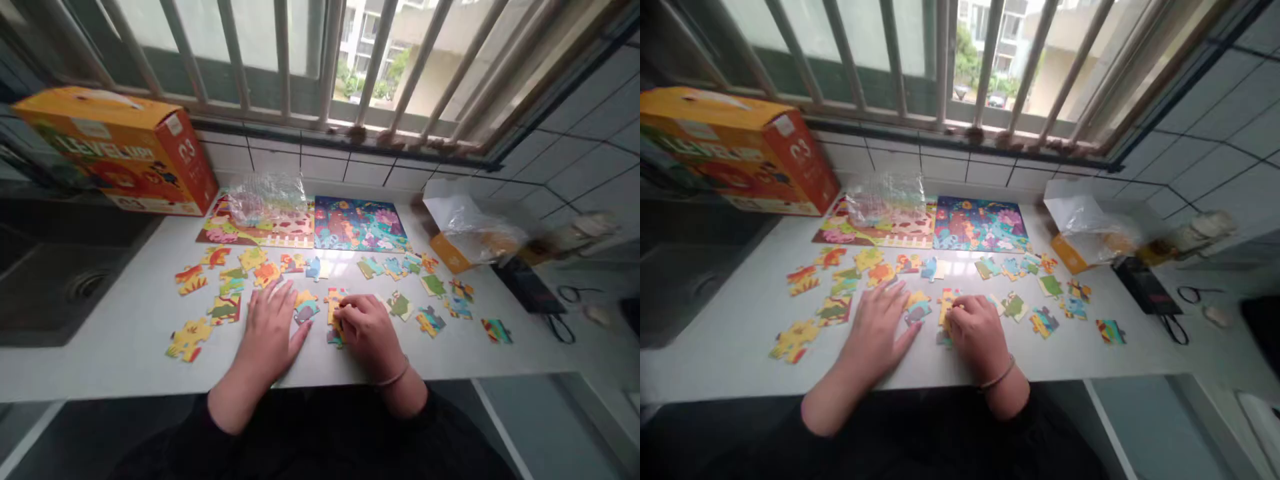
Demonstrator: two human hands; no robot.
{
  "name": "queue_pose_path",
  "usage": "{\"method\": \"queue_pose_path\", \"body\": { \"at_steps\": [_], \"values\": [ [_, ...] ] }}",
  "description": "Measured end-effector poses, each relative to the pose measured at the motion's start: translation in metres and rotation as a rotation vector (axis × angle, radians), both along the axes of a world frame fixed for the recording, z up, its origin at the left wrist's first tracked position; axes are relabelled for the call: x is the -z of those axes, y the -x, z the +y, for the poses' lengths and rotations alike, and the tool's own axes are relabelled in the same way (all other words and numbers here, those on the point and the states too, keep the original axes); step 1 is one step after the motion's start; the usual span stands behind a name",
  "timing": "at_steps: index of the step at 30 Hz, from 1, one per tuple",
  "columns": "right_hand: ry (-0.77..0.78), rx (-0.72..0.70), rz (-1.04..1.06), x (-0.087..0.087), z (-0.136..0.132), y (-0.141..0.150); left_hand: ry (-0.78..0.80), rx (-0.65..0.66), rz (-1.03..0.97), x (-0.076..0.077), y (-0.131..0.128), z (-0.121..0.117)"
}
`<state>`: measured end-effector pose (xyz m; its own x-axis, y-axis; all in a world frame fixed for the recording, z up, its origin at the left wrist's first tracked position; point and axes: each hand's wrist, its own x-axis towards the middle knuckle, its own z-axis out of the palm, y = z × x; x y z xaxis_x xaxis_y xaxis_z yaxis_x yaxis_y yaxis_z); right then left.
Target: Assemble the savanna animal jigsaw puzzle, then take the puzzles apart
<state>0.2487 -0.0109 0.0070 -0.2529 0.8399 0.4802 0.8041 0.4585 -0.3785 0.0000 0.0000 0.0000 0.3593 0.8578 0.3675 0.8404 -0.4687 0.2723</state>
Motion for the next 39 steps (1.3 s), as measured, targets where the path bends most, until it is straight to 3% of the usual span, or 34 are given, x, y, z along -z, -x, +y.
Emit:
{"method": "queue_pose_path", "body": {
  "at_steps": [8,15,23,30,39],
  "values": [
    [0.011,0.022,-0.002,0.002,-0.002,0.001,0.158,0.083,-0.079,-0.005,0.013,0.005],
    [0.028,0.031,-0.001,0.004,-0.001,-0.001,0.176,0.19,-0.142,-0.014,0.02,0.009],
    [0.045,0.031,-0.001,0.005,0.0,-0.002,0.155,0.404,-0.133,-0.019,0.022,0.004],
    [0.058,0.033,-0.002,0.003,-0.001,-0.001,0.166,0.456,-0.027,-0.026,0.017,-0.001],
    [0.074,0.038,-0.001,0.003,-0.001,-0.001,0.178,0.399,0.013,-0.032,0.011,-0.004]
  ]
}}
